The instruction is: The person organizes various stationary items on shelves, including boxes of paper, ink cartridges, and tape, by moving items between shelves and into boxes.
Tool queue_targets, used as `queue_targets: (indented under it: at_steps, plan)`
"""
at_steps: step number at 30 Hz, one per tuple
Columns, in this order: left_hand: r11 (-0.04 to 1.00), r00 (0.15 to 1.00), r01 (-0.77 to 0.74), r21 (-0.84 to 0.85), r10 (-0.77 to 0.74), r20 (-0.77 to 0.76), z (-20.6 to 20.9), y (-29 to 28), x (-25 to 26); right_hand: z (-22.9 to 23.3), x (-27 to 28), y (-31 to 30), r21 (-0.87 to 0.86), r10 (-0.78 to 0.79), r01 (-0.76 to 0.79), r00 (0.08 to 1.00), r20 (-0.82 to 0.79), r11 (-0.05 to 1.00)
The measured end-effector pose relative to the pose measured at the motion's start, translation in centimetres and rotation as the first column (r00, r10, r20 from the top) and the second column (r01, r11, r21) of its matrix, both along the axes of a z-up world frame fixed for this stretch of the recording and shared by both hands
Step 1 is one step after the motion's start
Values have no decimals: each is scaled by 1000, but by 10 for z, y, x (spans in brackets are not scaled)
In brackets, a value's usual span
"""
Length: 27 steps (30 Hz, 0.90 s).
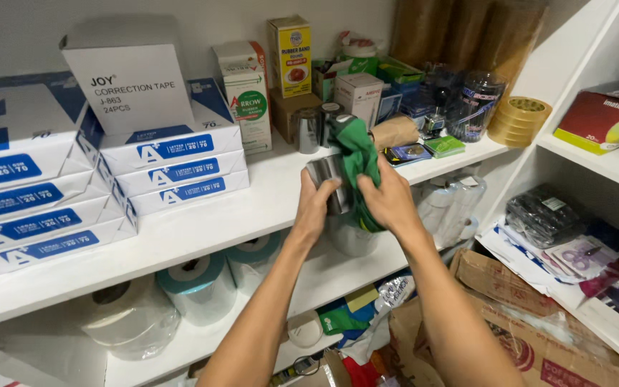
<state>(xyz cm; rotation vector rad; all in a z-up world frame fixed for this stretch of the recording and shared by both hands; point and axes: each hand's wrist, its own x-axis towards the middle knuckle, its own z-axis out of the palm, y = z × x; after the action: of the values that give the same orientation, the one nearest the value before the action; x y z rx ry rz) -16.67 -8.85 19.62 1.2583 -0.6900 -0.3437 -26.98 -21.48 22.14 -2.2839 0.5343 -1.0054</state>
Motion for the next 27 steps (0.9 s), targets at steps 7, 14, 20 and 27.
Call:
queue_targets:
  at_steps: [7, 14, 20, 27]
  plan:
    - [998, 998, -61, -24, 62, 33, -16, 2, 28, -13, -14, 39, -419, 93, -78, 996, 16, 905]
    - [983, 995, 10, -184, -28, -99, -11, 9, 1, -6, 0, 41, -226, 69, -10, 965, 255, 974]
    - [988, 997, 64, -140, -71, -44, -15, 14, -11, -1, -4, 38, -153, 12, 34, 958, 288, 988]
    - [993, 1000, -8, -122, 6, -21, 48, 50, -49, -22, -20, 69, -334, 148, -47, 947, 284, 941]
